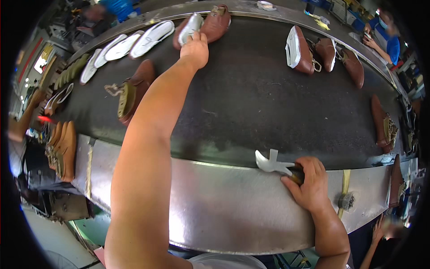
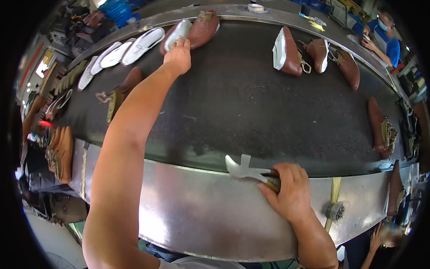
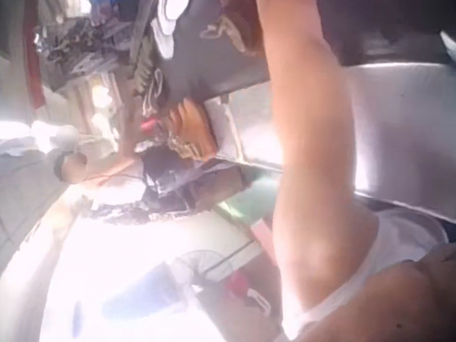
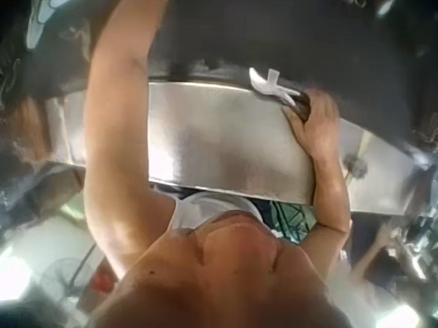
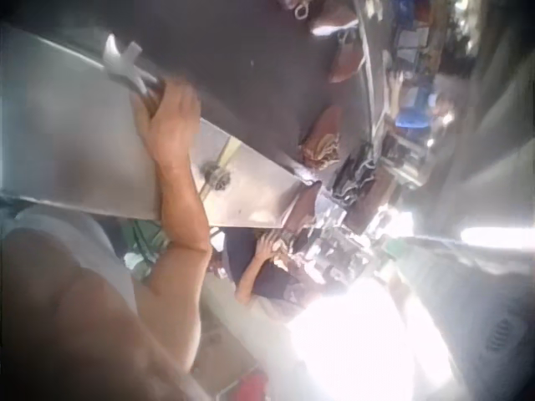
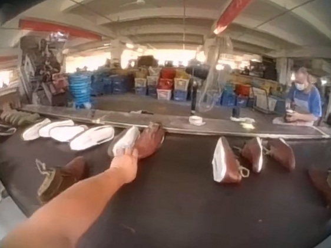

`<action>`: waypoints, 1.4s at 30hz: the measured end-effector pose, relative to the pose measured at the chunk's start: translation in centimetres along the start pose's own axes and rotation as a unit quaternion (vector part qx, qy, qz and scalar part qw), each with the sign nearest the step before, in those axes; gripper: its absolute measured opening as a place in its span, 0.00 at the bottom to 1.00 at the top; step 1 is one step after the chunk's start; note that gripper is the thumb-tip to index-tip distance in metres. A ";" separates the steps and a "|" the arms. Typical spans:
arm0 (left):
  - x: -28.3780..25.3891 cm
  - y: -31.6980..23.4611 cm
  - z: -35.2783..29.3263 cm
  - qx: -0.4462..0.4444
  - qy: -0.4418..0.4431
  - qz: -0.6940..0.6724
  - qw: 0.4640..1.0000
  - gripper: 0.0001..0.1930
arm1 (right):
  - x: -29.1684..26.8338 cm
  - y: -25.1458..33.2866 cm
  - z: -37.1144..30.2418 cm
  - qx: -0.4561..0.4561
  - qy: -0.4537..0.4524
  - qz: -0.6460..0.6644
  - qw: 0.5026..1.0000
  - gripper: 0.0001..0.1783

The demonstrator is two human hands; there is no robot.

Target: The worker is lasting shoes by hand, using pliers to pull the upper material over the last and a hammer to secure it.

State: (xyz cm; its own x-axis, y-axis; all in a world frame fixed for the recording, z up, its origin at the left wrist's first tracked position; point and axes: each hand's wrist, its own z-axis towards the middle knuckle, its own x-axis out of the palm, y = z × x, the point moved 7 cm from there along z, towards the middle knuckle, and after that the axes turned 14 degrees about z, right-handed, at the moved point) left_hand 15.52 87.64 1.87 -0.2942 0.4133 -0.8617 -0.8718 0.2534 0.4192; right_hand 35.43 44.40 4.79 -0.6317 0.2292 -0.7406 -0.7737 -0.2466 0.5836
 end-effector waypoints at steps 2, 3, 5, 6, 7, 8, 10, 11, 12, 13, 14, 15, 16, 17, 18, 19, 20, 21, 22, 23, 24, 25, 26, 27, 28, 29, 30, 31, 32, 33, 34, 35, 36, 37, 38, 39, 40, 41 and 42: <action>1.6 -1.8 2.7 -0.026 -0.015 -0.053 0.998 0.30 | 0.2 0.1 0.2 -0.012 0.013 -0.004 1.000 0.30; 1.8 -2.3 4.0 -0.060 -0.033 -0.098 0.993 0.33 | 0.1 0.0 0.4 -0.004 0.013 -0.010 1.000 0.30; 2.3 -2.7 5.5 -0.116 -0.005 -0.094 0.989 0.37 | 0.0 0.2 0.5 0.001 0.018 0.003 1.000 0.32; 2.7 -3.1 6.1 -0.098 -0.006 -0.082 0.992 0.38 | -0.1 0.4 0.6 -0.002 0.008 0.002 1.000 0.32; 2.6 -3.3 6.9 -0.082 -0.009 -0.069 0.994 0.39 | -0.2 0.3 0.7 0.000 0.006 -0.003 1.000 0.32; 2.9 -3.2 7.0 -0.079 -0.001 -0.066 0.995 0.39 | 0.0 0.3 0.8 0.002 0.010 0.002 1.000 0.32; 2.7 -2.0 6.7 -0.072 -0.002 -0.123 0.990 0.35 | 0.4 0.3 1.1 0.003 0.014 0.015 1.000 0.31; 2.9 -1.3 5.8 -0.073 -0.004 -0.118 0.990 0.35 | 0.5 0.3 1.0 0.001 0.012 0.018 1.000 0.31; 2.8 0.3 4.3 -0.111 -0.028 -0.213 0.970 0.32 | 0.6 0.5 0.9 -0.004 0.008 0.018 1.000 0.31; 2.6 2.3 2.6 -0.148 -0.054 -0.304 0.940 0.30 | 0.9 0.8 0.7 -0.011 0.004 0.019 1.000 0.30; 1.8 0.5 0.0 -0.166 0.092 -0.617 0.764 0.28 | 0.9 0.3 0.1 0.022 0.003 0.016 1.000 0.29; 0.4 1.6 -3.0 -0.168 0.083 -0.665 0.723 0.28 | 0.9 0.5 -0.2 0.009 -0.003 0.020 1.000 0.29; -1.2 2.2 -6.2 -0.195 0.088 -0.706 0.675 0.27 | 1.0 0.5 -0.4 0.010 -0.008 0.021 1.000 0.29; -2.6 3.0 -9.4 -0.175 0.131 -0.775 0.593 0.27 | 1.1 0.5 -0.6 0.007 -0.011 0.025 1.000 0.28; -4.8 3.6 -13.0 -0.158 0.156 -0.797 0.562 0.28 | 1.1 0.7 -0.7 -0.004 -0.015 0.028 0.999 0.28; -8.0 4.3 -18.0 -0.151 0.145 -0.790 0.577 0.29 | 0.9 0.8 -1.0 -0.003 -0.029 0.022 0.999 0.28; -10.8 4.8 -23.8 -0.139 0.111 -0.788 0.590 0.29 | 0.7 0.7 -1.2 -0.003 -0.041 0.018 0.999 0.28; -12.4 5.2 -29.9 -0.090 0.066 -0.811 0.574 0.32 | 0.5 0.6 -1.5 -0.015 -0.064 0.007 0.998 0.28; -13.9 5.0 -36.1 -0.094 0.049 -0.849 0.517 0.36 | 0.2 0.6 -1.6 -0.025 -0.089 0.011 0.996 0.28; -17.1 4.7 -41.7 -0.096 0.106 -0.860 0.490 0.41 | -0.1 0.6 -1.8 -0.030 -0.114 0.018 0.993 0.28; -18.2 4.6 -46.8 -0.086 0.116 -0.918 0.368 0.41 | -0.4 1.5 -1.8 -0.064 -0.148 0.017 0.987 0.27; -20.5 3.7 -50.2 -0.099 0.126 -0.946 0.282 0.41 | -0.9 2.5 -2.5 -0.093 -0.175 0.014 0.980 0.27; -19.0 2.8 -54.6 -0.165 0.195 -0.908 0.333 0.40 | -1.5 3.9 -3.5 -0.125 -0.193 0.017 0.973 0.28; -19.2 1.6 -58.1 -0.191 0.179 -0.885 0.385 0.39 | -2.3 6.3 -4.6 -0.150 -0.196 0.040 0.968 0.29; -19.7 1.2 -61.2 -0.186 0.192 -0.884 0.383 0.40 | -2.7 8.3 -6.7 -0.128 -0.195 0.083 0.969 0.28; -20.5 0.5 -64.0 -0.181 0.209 -0.883 0.380 0.41 | -3.0 10.3 -9.4 -0.100 -0.193 0.125 0.968 0.26; -21.5 0.0 -66.4 -0.158 0.238 -0.867 0.408 0.42 | -3.1 12.4 -12.8 -0.084 -0.178 0.126 0.972 0.26; -22.3 -0.5 -68.4 -0.132 0.269 -0.851 0.431 0.43 | -2.5 13.4 -16.2 -0.011 -0.128 0.212 0.969 0.24; -21.5 -1.2 -71.0 -0.107 0.288 -0.825 0.475 0.46 | -1.5 14.2 -19.8 0.069 -0.080 0.294 0.950 0.23; -22.2 -2.2 -71.8 -0.080 0.308 -0.818 0.479 0.50 | 0.1 14.4 -22.9 0.113 -0.029 0.368 0.923 0.22; -22.1 -3.4 -73.1 -0.076 0.341 -0.800 0.488 0.52 | 1.5 14.9 -26.0 0.108 -0.006 0.386 0.916 0.22; -22.1 -4.7 -74.8 -0.071 0.377 -0.780 0.494 0.54 | 2.8 15.6 -29.4 0.108 0.016 0.405 0.908 0.22; -21.0 -5.9 -76.1 -0.054 0.411 -0.768 0.489 0.55 | 3.9 16.0 -31.8 0.129 0.039 0.369 0.919 0.23; -19.9 -7.1 -77.3 -0.035 0.443 -0.755 0.483 0.56 | 5.0 16.3 -34.0 0.149 0.062 0.333 0.929 0.24; -19.5 -8.0 -77.8 -0.017 0.460 -0.724 0.515 0.55 | 6.2 16.5 -35.8 0.136 0.058 0.337 0.930 0.27; -18.6 -9.2 -78.0 0.002 0.479 -0.700 0.529 0.54 | 7.2 16.4 -36.8 0.102 0.063 0.315 0.941 0.31; -18.1 -10.1 -79.5 0.031 0.505 -0.671 0.542 0.54 | 8.3 16.5 -38.3 0.095 0.067 0.290 0.950 0.29; -17.7 -10.8 -80.6 0.060 0.527 -0.641 0.554 0.53 | 9.3 16.4 -39.7 0.086 0.071 0.263 0.958 0.28; -17.7 -11.1 -81.0 0.067 0.529 -0.640 0.553 0.53 | 10.0 15.9 -40.5 0.091 0.067 0.260 0.959 0.28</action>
State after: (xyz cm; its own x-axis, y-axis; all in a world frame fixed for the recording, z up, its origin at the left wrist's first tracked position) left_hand -1.35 6.64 -10.71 0.4043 -0.9051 -0.1316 -0.6150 -0.1625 -0.7716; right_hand 18.84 4.60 -6.84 -0.9316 -0.0057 -0.3635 -0.3600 -0.1242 0.9246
